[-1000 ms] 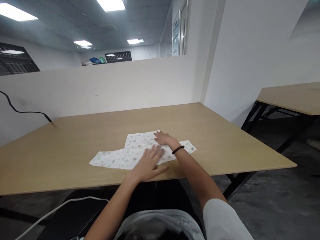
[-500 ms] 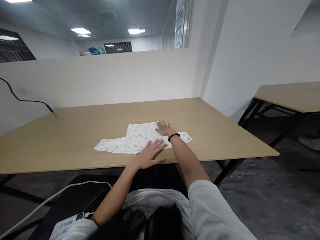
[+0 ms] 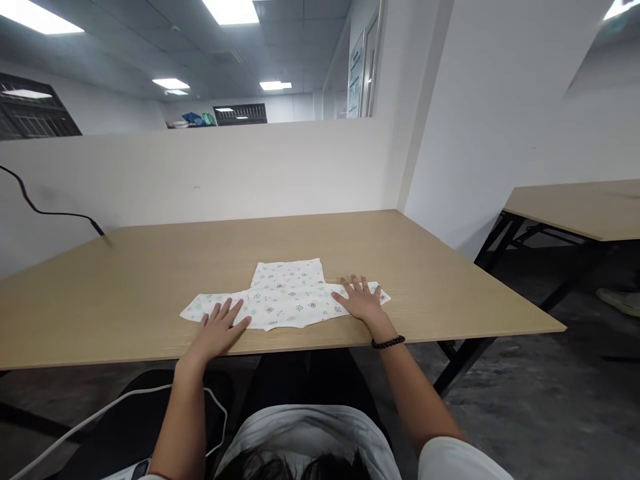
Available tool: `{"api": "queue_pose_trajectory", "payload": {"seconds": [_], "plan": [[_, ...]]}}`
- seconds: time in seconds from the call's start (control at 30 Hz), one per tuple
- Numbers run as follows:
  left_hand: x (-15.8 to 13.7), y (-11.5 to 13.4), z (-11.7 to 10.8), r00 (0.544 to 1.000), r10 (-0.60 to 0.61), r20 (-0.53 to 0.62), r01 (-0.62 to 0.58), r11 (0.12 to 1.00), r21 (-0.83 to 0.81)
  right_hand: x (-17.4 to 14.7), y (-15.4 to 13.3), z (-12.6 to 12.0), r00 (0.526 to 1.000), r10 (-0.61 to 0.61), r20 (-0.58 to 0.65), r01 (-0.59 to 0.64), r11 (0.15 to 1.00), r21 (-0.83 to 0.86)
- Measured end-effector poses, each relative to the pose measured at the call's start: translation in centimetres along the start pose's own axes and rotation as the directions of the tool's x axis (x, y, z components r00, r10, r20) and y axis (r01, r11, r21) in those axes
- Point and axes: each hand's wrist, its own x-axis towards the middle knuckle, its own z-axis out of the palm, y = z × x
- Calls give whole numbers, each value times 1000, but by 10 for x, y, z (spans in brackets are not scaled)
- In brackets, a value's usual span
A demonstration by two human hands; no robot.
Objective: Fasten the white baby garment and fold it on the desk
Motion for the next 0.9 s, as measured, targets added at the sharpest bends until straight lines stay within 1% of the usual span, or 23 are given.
{"api": "queue_pose_trajectory", "payload": {"seconds": [0.07,0.1,0.13,0.17,0.2,0.23,0.27,0.3,0.33,0.37,0.4,0.47,0.5,0.53,0.57,0.63,0.7,0.77,0.83,0.87,0.9], "plan": [[-1,-8,-4,997,-70,-45,69,997,-17,-1,6,0,1000,-7,-28,7,1000,6],[-1,-13,-6,989,-125,-82,123,992,-28,-2,10,0,999,-4,-53,5,1000,10],[0,-19,-8,973,-193,-128,189,981,-40,-2,15,1,996,14,-92,-12,1000,16],[1,-26,-9,944,-274,-186,269,962,-53,-4,21,2,989,50,-142,-47,999,22],[3,-32,-11,897,-361,-253,356,932,-69,-5,26,3,975,101,-197,-97,995,30],[5,-39,-12,838,-441,-321,438,895,-87,-8,32,4,956,160,-247,-156,987,37],[7,-44,-12,778,-502,-378,503,858,-104,-11,37,6,932,223,-288,-219,975,44],[10,-49,-13,728,-542,-420,550,827,-115,-15,41,6,906,282,-316,-280,959,51],[12,-52,-13,701,-559,-443,574,811,-115,-19,44,7,882,334,-332,-334,941,58],[14,-53,-13,704,-552,-448,572,814,-104,-23,45,6,865,374,-336,-374,925,65],[16,-54,-13,730,-523,-439,544,834,-89,-26,45,5,855,398,-331,-397,915,75],[20,-52,-13,804,-441,-399,443,892,-93,-31,44,1,854,423,-304,-408,906,115],[22,-51,-12,834,-404,-375,382,914,-134,-33,42,-3,856,427,-291,-401,904,148],[24,-49,-11,854,-378,-357,323,924,-205,-34,41,-6,853,433,-292,-391,900,193],[26,-48,-9,863,-368,-346,270,915,-299,-34,39,-11,843,438,-311,-373,894,248],[30,-47,-5,858,-386,-340,176,841,-511,-33,32,-21,804,434,-407,-288,882,372],[34,-47,1,846,-416,-333,90,728,-679,-32,19,-32,751,387,-536,-119,876,467],[36,-49,5,848,-432,-307,34,623,-782,-31,-2,-41,702,326,-633,62,858,510],[37,-50,7,860,-421,-289,-6,558,-830,-30,-30,-46,680,257,-687,194,840,507],[36,-50,8,866,-410,-286,-22,540,-842,-29,-46,-46,679,216,-702,239,839,489],[36,-50,8,872,-397,-286,-37,529,-848,-29,-62,-43,689,151,-709,283,844,455]]}}
